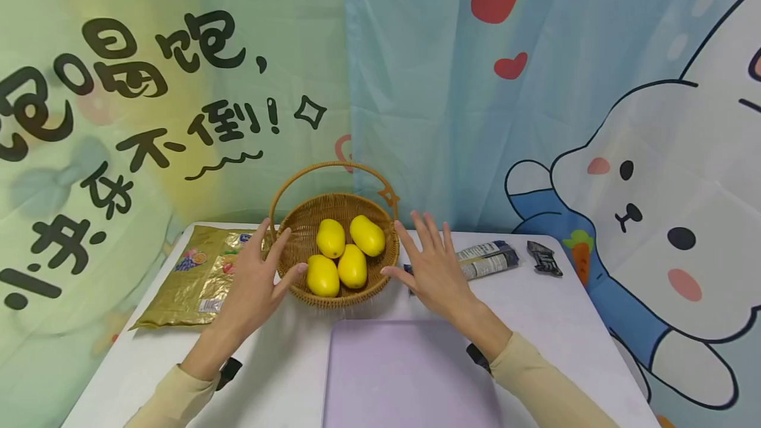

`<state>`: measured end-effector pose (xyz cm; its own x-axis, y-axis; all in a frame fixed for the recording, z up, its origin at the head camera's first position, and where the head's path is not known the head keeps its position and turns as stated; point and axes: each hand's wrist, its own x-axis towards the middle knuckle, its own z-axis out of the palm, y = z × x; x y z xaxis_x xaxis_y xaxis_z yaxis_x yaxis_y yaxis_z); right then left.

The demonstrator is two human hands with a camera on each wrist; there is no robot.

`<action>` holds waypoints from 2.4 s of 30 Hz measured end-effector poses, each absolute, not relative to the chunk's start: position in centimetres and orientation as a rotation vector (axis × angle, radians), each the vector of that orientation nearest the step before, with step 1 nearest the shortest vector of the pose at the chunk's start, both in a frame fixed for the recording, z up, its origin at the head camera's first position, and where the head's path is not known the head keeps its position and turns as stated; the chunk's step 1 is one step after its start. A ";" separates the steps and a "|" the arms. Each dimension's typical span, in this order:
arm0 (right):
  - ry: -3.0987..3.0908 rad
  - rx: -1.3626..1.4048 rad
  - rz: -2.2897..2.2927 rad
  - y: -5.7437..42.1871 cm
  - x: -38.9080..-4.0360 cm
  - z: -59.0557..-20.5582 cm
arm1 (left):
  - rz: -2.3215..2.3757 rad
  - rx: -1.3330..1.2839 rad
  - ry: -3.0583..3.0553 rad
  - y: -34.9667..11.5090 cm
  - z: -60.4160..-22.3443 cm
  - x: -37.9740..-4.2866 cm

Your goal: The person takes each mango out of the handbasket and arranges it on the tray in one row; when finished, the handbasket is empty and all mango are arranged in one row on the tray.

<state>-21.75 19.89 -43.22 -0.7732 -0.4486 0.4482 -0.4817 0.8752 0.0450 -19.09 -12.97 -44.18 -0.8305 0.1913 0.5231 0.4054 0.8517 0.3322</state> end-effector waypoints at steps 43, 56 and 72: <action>-2.769 0.988 0.399 14.7 -25.7 -41.6 | -1.289 -0.158 -2.897 -12.8 -48.2 -21.1; -3.040 1.053 0.429 13.6 -28.9 -40.8 | -1.283 -0.204 -2.889 -12.5 -48.5 -21.1; -3.348 0.858 0.391 12.9 -30.7 -41.4 | -1.272 -0.236 -2.857 -12.1 -48.4 -20.6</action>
<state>-30.67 12.86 -41.37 -0.8257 -0.4987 -0.2636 -0.4244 0.8571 -0.2920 -20.56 -12.10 -48.43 -0.9886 0.1349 0.0662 0.1394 0.6597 0.7385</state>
